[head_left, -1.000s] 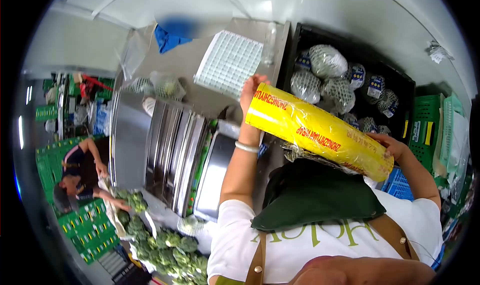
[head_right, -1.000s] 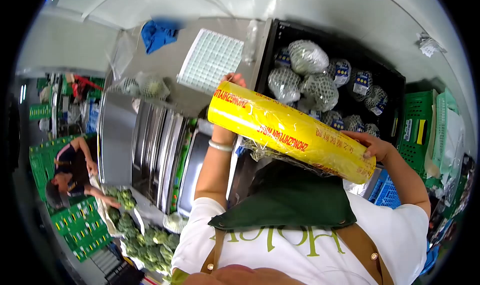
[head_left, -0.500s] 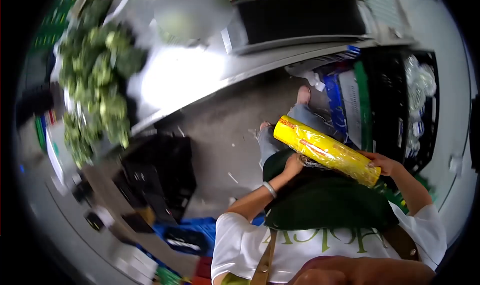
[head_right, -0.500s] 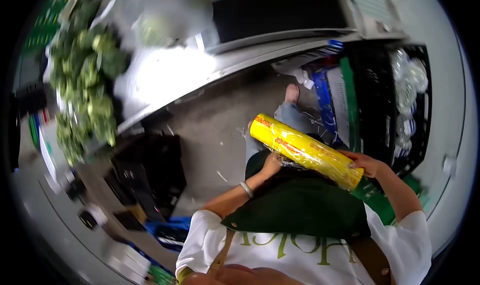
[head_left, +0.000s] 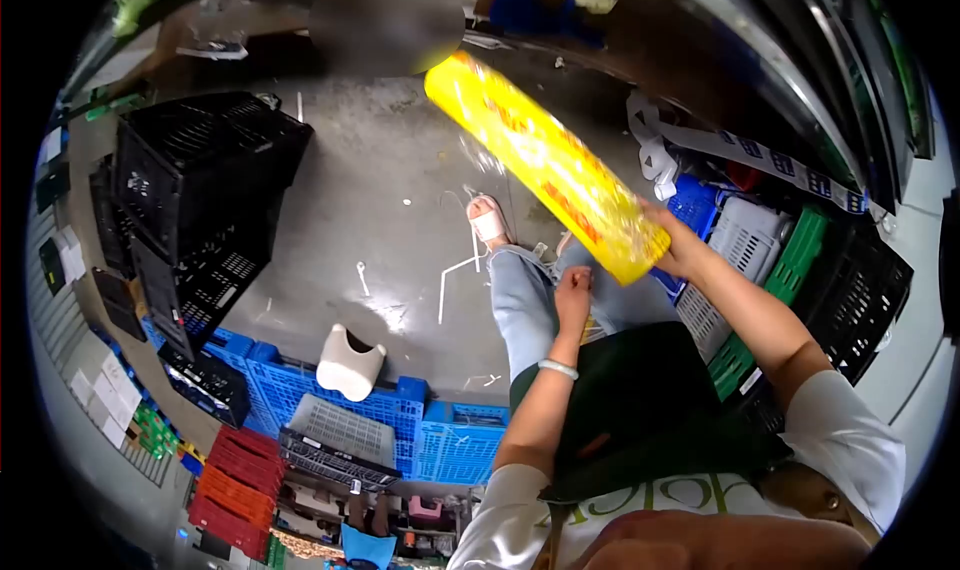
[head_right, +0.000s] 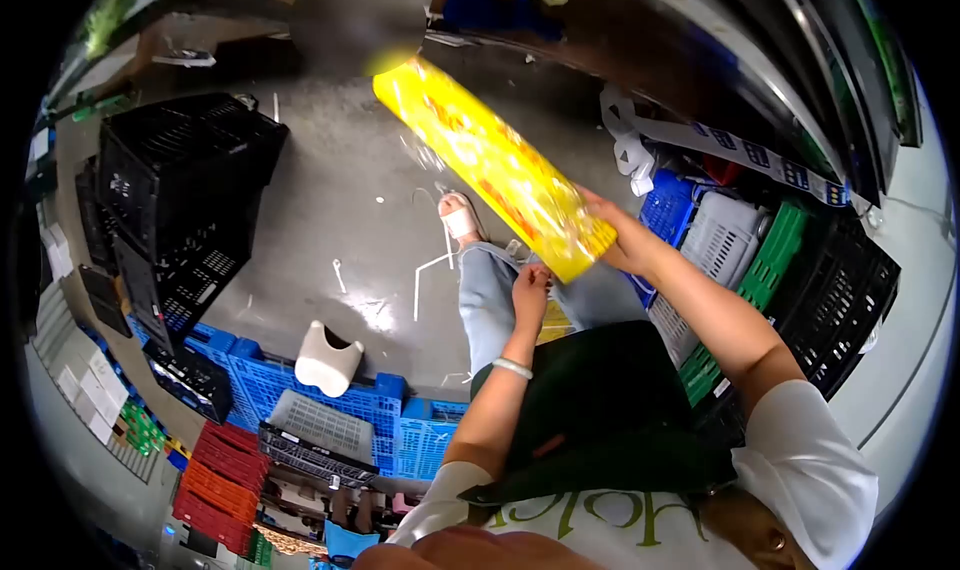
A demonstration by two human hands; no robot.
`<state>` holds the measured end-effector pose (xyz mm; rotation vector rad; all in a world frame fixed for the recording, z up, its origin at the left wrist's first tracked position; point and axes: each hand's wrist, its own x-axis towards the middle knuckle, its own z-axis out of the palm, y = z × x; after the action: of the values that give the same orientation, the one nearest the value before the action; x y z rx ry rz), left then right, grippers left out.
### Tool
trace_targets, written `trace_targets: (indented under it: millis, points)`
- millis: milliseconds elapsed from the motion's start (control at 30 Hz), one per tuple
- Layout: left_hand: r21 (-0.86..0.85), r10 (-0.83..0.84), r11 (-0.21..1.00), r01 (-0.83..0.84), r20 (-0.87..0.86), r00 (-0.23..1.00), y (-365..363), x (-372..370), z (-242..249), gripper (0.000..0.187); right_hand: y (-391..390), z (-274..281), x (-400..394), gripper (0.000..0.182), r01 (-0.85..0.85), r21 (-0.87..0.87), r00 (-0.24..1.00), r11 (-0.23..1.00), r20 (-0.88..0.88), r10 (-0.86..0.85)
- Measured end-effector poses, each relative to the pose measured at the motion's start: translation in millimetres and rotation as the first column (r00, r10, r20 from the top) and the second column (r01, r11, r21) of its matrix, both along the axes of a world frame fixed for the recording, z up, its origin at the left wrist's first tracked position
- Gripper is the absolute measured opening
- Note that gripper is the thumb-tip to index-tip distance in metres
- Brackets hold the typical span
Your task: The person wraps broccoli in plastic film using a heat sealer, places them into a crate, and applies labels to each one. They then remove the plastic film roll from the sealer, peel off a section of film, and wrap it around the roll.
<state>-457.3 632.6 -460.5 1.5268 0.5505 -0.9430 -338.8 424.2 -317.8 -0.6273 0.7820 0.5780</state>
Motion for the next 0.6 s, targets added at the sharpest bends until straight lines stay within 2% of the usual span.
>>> trace_targets:
  millis: [33,67,100,133,200,233,267,300,367,433,467,500,533,567,600]
  points:
    - [-0.024,0.003,1.0,-0.003,-0.017,1.0,-7.9,2.0,-12.1,0.007,7.8,-9.4,16.9,0.07,0.043,0.005,0.998,0.999,-0.052,-0.043]
    - [-0.088,0.025,0.996,-0.025,-0.002,1.0,-15.1,2.0,-30.2,0.007,15.5,-28.3,30.7,0.064,0.072,0.032,0.997,0.997,-0.012,-0.072]
    - [-0.154,0.045,0.987,-0.043,0.012,0.999,-20.4,2.9,-47.8,0.007,29.4,-39.6,51.9,0.062,0.13,-0.045,0.991,0.99,-0.01,-0.131]
    - [-0.174,0.067,0.983,-0.058,0.042,0.997,-22.9,4.5,-64.5,0.008,30.6,-58.2,69.9,0.065,0.138,0.146,0.984,0.98,0.09,-0.152]
    - [-0.214,0.112,0.973,-0.087,0.107,0.988,-26.8,10.9,-95.8,0.008,49.7,-54.6,127.8,0.069,0.154,0.166,0.97,0.974,0.163,-0.182]
    - [-0.189,0.137,0.975,-0.114,0.109,0.985,-25.4,16.0,-108.1,0.008,53.1,-55.1,151.5,0.069,0.108,0.184,0.962,0.977,0.227,-0.15]
    - [-0.163,0.162,0.976,-0.142,0.115,0.98,-21.1,21.0,-118.7,0.009,62.1,-49.8,176.0,0.069,0.257,0.195,0.954,0.946,0.103,-0.28]
    - [-0.135,0.188,0.976,-0.171,0.121,0.975,-16.8,27.9,-129.0,0.009,64.4,-56.6,197.2,0.069,0.322,0.238,0.934,0.916,0.081,-0.349]
    - [-0.174,0.263,0.95,-0.258,0.005,0.965,-8.5,61.4,-123.0,0.01,62.6,-79.9,238.7,0.066,0.294,0.327,0.915,0.898,0.175,-0.363]
    - [-0.206,0.355,0.909,-0.362,-0.071,0.932,-8.5,104.8,-105.2,0.01,64.8,-95.8,289.0,0.062,0.338,0.194,0.898,0.921,0.226,-0.377]
    - [-0.213,0.373,0.9,-0.381,-0.081,0.924,-7.5,118.1,-100.9,0.011,60.4,-121.4,316.2,0.058,0.393,0.216,0.879,0.894,0.198,-0.434]
    - [-0.222,0.378,0.892,-0.393,-0.107,0.919,-6.2,128.6,-100.1,0.011,65.5,-124.3,342.9,0.048,0.448,-0.006,0.863,0.894,0.263,-0.431]
    - [-0.23,0.384,0.885,-0.404,-0.129,0.914,-5.1,139.2,-100.9,0.012,57.1,-163.6,378.7,0.044,0.537,-0.098,0.815,0.838,0.319,-0.484]
    - [-0.236,0.39,0.878,-0.416,-0.151,0.908,-3.9,150.6,-99.9,0.012,22.9,-252.5,419.7,0.044,0.468,-0.253,0.854,0.847,0.377,-0.359]
    - [-0.257,0.383,0.873,-0.415,-0.167,0.909,-2.0,163.6,-96.2,0.012,25.8,-248.0,433.9,0.04,0.387,-0.542,0.912,0.746,0.346,-0.222]
